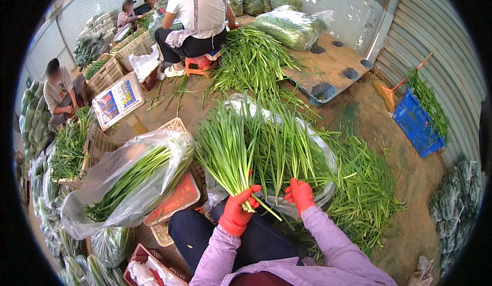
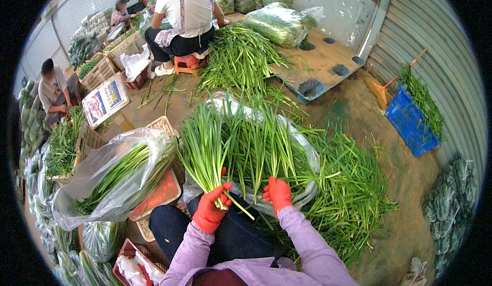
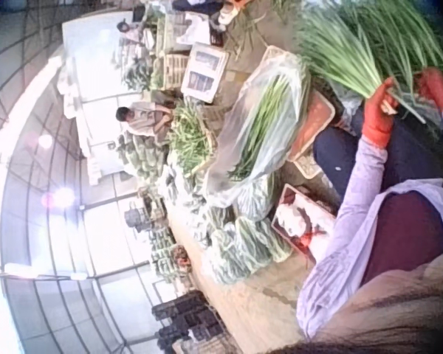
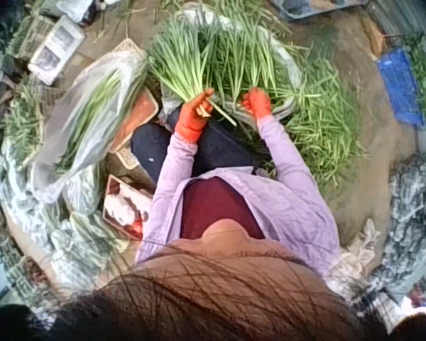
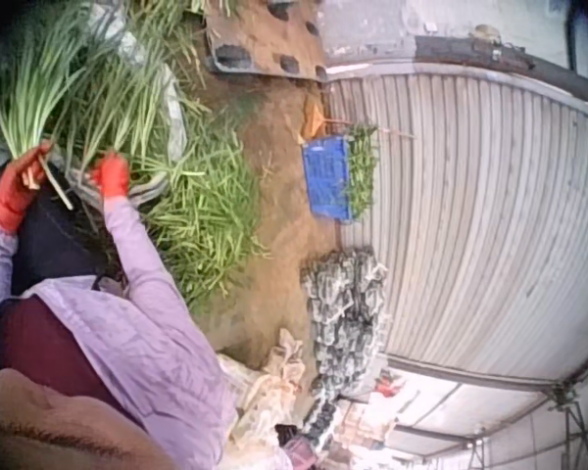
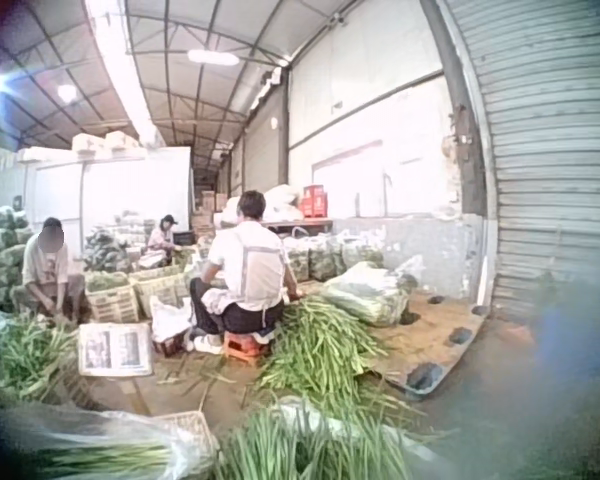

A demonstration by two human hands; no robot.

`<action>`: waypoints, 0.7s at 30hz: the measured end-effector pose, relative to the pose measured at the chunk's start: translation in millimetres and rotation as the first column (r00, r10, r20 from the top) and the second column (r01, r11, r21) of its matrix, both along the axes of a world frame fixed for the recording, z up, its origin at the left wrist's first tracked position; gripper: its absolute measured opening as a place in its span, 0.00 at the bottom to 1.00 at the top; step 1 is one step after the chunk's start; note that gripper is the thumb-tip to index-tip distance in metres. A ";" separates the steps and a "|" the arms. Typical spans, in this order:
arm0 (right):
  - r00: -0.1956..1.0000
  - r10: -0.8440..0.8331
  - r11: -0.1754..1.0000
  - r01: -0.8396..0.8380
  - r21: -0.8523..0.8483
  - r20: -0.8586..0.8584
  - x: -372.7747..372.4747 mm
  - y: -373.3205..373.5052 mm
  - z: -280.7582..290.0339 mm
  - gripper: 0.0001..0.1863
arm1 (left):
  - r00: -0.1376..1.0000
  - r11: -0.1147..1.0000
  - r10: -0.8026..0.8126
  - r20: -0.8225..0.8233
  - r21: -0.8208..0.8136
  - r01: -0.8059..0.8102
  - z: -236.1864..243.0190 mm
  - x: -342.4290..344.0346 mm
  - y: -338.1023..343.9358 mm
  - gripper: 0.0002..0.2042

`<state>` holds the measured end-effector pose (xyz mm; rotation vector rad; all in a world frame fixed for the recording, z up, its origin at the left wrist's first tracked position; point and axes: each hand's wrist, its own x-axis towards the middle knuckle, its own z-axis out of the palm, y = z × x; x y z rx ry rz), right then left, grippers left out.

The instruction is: The person sorts bunches of green leafy vegetables by hand and places them into clear plastic bags.

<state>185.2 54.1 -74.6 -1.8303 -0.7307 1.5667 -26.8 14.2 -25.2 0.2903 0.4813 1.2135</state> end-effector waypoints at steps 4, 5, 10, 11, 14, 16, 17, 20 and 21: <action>0.979 0.180 0.981 -0.186 0.053 0.091 -15.4 -45.5 13.1 0.22 | 1.000 1.000 0.015 -0.004 -0.025 -0.015 0.0 -1.0 -0.6 0.31; 0.963 0.204 0.976 -0.214 0.037 0.178 -19.7 -49.3 9.5 0.23 | 1.000 1.000 0.009 -0.001 -0.029 -0.009 -1.0 -0.6 -1.6 0.31; 0.783 0.249 0.949 -0.314 0.017 0.569 -31.6 -19.9 -0.1 0.23 | 1.000 0.999 0.024 0.001 -0.036 -0.024 4.5 3.8 -0.6 0.30; 0.894 0.259 0.965 -0.252 -0.067 0.365 -31.8 -15.4 2.7 0.22 | 1.000 0.999 0.020 0.001 -0.029 -0.020 3.2 4.1 -2.0 0.30; 0.944 0.189 0.980 -0.198 0.005 0.271 -23.1 -11.8 31.2 0.18 | 1.000 0.999 0.019 -0.011 0.031 -0.019 5.1 3.3 -4.5 0.21; 0.973 0.208 0.971 -0.218 0.101 0.097 -14.1 -25.2 78.1 0.16 | 0.996 1.000 -0.003 -0.092 0.001 0.003 8.5 12.2 -3.1 0.18; 0.987 0.152 0.976 -0.142 0.165 -0.048 -4.6 -33.9 79.2 0.14 | 0.984 0.999 -0.039 -0.171 -0.037 0.033 7.4 22.0 -2.4 0.15; 0.970 0.243 0.959 -0.242 0.149 0.013 -9.1 -54.9 122.8 0.13 | 0.956 0.988 -0.055 -0.288 -0.156 0.010 -20.2 43.6 -4.4 0.17; 0.932 0.295 0.928 -0.332 0.169 0.211 -7.8 -61.6 127.2 0.15 | 0.950 0.985 -0.040 -0.311 -0.175 -0.016 -19.0 52.8 -6.1 0.16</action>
